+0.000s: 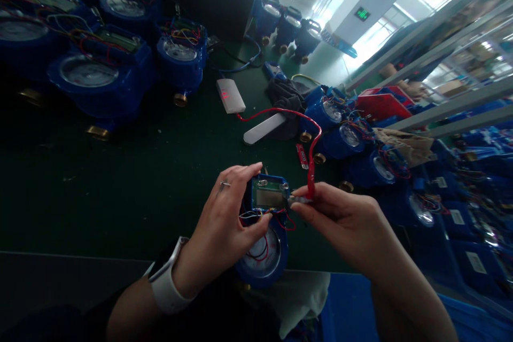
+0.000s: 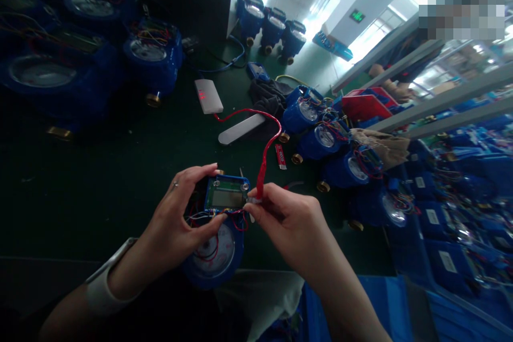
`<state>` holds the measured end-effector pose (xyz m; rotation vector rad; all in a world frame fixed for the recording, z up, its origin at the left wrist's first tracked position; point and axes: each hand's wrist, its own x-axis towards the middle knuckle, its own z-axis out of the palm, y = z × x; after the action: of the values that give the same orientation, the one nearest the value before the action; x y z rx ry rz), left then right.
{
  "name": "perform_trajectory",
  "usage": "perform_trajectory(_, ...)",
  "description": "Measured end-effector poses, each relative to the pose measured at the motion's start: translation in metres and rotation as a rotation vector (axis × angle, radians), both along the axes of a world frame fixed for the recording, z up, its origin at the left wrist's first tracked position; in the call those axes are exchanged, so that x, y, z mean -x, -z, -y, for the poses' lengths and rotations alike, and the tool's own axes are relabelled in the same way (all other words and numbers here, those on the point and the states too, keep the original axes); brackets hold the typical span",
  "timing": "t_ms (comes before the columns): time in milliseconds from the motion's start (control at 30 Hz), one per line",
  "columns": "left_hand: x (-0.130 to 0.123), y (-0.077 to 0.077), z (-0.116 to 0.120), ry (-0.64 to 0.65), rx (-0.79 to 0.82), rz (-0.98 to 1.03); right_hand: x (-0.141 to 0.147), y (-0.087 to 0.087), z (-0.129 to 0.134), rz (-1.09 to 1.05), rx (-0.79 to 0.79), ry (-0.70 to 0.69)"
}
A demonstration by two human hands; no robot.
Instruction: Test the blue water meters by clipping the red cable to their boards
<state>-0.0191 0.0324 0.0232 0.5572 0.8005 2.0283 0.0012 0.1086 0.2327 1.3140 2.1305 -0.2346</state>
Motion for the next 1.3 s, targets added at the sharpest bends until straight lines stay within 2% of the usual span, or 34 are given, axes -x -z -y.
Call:
perform_trajectory(467, 0.000, 0.000, 0.001, 0.008, -0.002, 0.002, 0.001, 0.001, 0.001, -0.002, -0.005, 0.046)
perform_trajectory(833, 0.001, -0.001, 0.000, 0.012, 0.016, -0.005, -0.001, 0.002, -0.001, 0.005, -0.019, 0.024)
perform_trajectory(1033, 0.001, -0.001, 0.001, 0.012, 0.021, -0.010, -0.007, -0.002, 0.002, -0.075, 0.018, 0.104)
perform_trajectory(1200, 0.001, -0.001, 0.003, 0.008, 0.033, -0.015, -0.013, -0.002, 0.002, -0.178, 0.056, 0.092)
perform_trajectory(1300, 0.001, -0.001, 0.003, 0.013, 0.042, -0.022, -0.014, -0.003, 0.000, -0.269, 0.072, 0.130)
